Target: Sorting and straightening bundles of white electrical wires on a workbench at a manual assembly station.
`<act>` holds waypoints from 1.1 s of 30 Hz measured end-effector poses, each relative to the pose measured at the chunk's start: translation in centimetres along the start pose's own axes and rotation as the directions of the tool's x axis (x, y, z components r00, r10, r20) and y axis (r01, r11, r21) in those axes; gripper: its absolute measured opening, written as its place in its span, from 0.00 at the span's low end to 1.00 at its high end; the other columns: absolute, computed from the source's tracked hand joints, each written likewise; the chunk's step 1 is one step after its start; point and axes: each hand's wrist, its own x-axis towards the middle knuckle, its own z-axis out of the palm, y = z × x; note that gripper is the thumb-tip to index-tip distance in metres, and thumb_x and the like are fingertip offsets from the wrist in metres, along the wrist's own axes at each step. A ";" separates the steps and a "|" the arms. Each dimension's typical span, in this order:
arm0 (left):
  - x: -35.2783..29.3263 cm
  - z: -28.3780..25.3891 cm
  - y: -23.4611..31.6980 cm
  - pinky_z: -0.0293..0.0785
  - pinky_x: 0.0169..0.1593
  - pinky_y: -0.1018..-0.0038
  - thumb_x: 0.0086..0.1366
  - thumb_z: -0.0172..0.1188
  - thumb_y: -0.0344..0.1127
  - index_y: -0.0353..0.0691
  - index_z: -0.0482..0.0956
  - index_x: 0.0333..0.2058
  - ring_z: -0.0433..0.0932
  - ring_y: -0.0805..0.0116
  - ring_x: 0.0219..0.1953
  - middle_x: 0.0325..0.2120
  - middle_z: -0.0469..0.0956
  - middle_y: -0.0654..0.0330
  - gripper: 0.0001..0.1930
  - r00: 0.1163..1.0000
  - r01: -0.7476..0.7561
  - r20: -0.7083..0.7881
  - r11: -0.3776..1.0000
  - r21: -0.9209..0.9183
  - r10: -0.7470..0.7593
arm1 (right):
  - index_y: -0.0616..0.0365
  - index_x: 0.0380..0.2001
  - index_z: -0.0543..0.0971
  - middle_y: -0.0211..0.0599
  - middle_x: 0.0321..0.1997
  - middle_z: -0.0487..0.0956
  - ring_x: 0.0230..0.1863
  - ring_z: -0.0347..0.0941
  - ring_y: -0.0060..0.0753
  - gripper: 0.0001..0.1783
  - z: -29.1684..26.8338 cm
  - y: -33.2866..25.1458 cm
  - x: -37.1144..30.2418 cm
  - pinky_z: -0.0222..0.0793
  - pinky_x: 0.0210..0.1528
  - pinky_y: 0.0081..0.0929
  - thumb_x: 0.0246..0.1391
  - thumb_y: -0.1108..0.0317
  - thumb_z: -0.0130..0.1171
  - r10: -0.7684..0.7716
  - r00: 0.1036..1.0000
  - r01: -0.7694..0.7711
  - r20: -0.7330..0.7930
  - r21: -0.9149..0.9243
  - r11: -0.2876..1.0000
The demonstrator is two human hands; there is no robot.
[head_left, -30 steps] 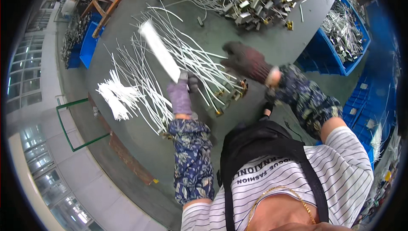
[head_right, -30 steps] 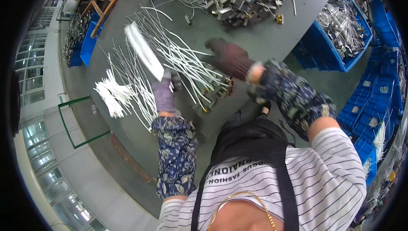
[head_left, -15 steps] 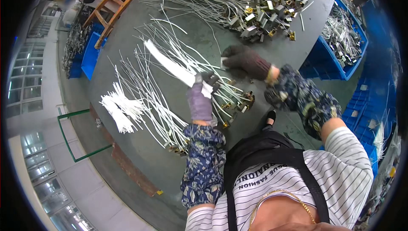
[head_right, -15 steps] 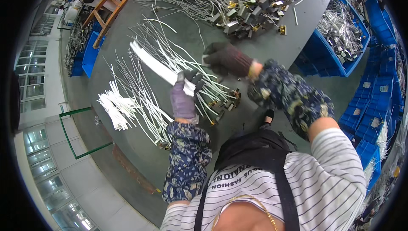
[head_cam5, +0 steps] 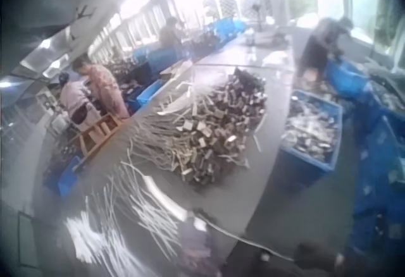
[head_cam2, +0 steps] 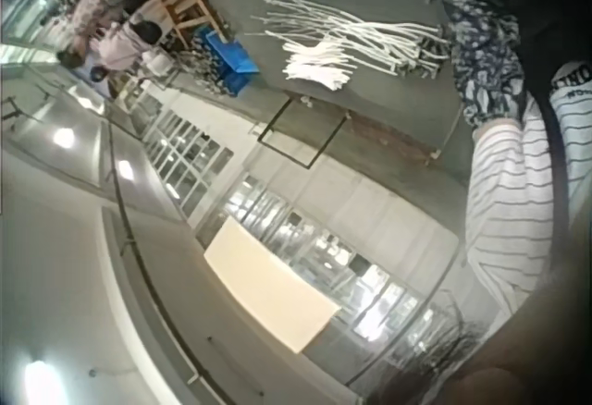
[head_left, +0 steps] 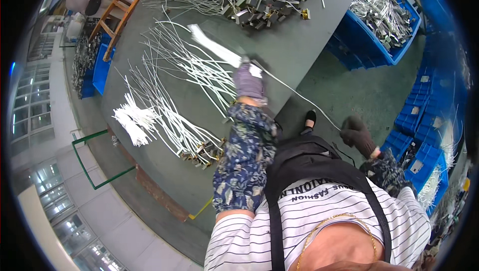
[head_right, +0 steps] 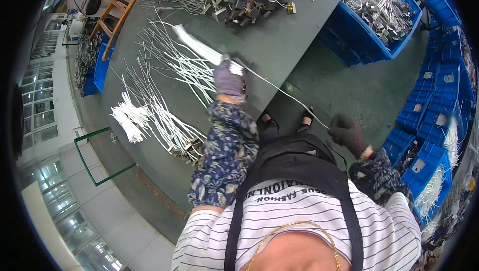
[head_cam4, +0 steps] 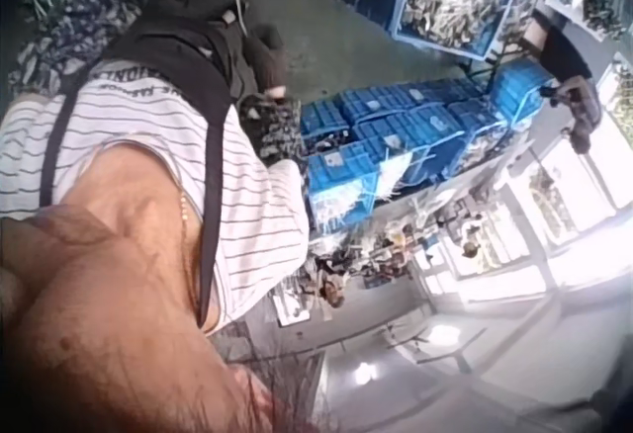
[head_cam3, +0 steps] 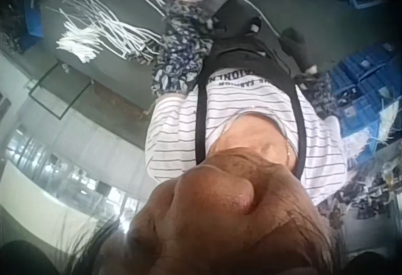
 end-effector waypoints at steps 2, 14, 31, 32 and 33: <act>0.5 -0.8 3.0 0.72 0.23 0.72 0.61 0.62 0.46 0.35 0.77 0.34 0.72 0.69 0.23 0.23 0.75 0.62 0.17 0.996 -0.086 0.008 0.996 -0.005 0.086 | 0.58 0.33 0.75 0.28 0.21 0.72 0.17 0.66 0.20 0.08 -3.1 3.4 -1.4 0.57 0.16 0.21 0.47 0.72 0.60 0.152 0.984 -0.158 -0.094 -0.064 0.985; -1.6 1.5 12.0 0.81 0.42 0.62 0.65 0.56 0.41 0.36 0.72 0.40 0.79 0.58 0.37 0.37 0.78 0.52 0.13 0.881 -0.463 0.084 0.885 -0.047 0.465 | 0.58 0.25 0.76 0.29 0.17 0.71 0.17 0.66 0.21 0.08 -7.7 6.8 -2.6 0.60 0.18 0.22 0.46 0.64 0.59 0.160 0.974 -0.209 -0.158 -0.370 0.905; -3.0 -3.7 -0.6 0.71 0.27 0.76 0.65 0.56 0.38 0.38 0.75 0.38 0.74 0.70 0.23 0.25 0.76 0.60 0.10 0.987 -0.079 0.153 0.987 0.140 0.057 | 0.56 0.26 0.77 0.29 0.20 0.73 0.18 0.66 0.22 0.07 -4.3 6.7 0.8 0.60 0.19 0.22 0.47 0.65 0.59 0.164 0.984 -0.158 0.076 -0.079 0.984; -3.5 -3.9 -2.2 0.71 0.28 0.73 0.65 0.55 0.38 0.38 0.76 0.36 0.73 0.69 0.23 0.24 0.76 0.61 0.09 0.983 -0.150 0.159 0.893 0.424 0.090 | 0.56 0.26 0.77 0.28 0.20 0.73 0.18 0.66 0.21 0.06 -3.6 7.5 2.5 0.60 0.19 0.21 0.47 0.65 0.59 0.038 0.999 -0.028 0.035 -0.242 0.970; -4.1 -4.2 -3.3 0.71 0.29 0.69 0.65 0.55 0.37 0.38 0.76 0.34 0.73 0.69 0.24 0.22 0.75 0.62 0.08 0.977 -0.206 0.178 0.717 0.666 0.116 | 0.56 0.27 0.77 0.27 0.21 0.73 0.19 0.66 0.20 0.06 -3.0 7.6 3.5 0.60 0.20 0.20 0.48 0.65 0.58 -0.092 0.996 0.091 0.018 -0.405 0.910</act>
